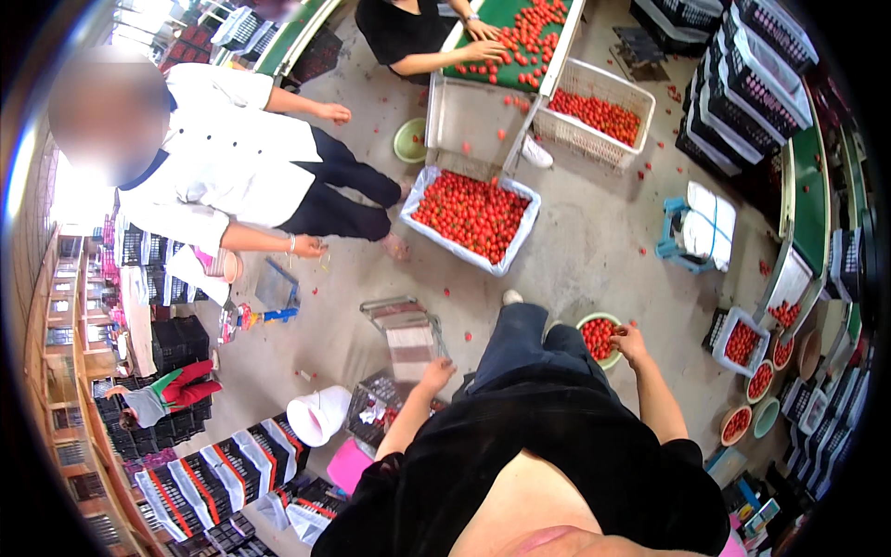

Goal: The person sorts tomatoes into a large crate lined with plastic, moving them by hand from a pile and discarding damaged ones into a separate bucket.

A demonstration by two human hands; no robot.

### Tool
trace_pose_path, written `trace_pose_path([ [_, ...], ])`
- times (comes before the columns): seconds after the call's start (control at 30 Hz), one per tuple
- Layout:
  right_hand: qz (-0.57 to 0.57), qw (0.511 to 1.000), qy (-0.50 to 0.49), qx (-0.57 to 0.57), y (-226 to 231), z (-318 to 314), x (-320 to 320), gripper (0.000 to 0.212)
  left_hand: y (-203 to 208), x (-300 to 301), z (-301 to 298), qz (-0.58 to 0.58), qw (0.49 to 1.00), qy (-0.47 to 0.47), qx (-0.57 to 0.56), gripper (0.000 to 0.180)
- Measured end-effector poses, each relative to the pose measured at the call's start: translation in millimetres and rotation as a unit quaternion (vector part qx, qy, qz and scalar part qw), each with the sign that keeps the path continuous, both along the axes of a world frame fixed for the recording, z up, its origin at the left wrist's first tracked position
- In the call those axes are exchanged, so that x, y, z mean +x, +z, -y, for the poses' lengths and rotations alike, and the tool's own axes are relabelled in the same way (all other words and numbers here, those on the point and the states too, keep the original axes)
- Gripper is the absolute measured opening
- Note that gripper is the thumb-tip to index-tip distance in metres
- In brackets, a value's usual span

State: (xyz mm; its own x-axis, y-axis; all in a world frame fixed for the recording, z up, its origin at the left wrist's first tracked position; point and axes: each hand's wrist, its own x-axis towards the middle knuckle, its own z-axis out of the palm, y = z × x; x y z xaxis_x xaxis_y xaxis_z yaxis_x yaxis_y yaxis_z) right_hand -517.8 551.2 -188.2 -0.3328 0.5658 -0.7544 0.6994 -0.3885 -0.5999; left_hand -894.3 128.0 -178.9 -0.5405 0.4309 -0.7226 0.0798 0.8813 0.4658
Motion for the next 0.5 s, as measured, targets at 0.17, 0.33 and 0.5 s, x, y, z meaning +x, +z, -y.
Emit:
trace_pose_path([
  [0.17,-0.225,0.965,0.103,-0.091,220,-56,-114,0.036,26,-23,-52,0.047,0.998,-0.034,0.006,0.047],
  [0.33,-0.442,0.803,0.391,-0.085,357,-73,-200,0.040,89,-94,-121,0.125,0.982,0.013,0.138,0.047],
  [0.5,-0.578,0.673,0.432,-0.162,400,-78,-247,0.035,329,-120,-234,0.262,0.822,-0.223,0.454,0.041],
])
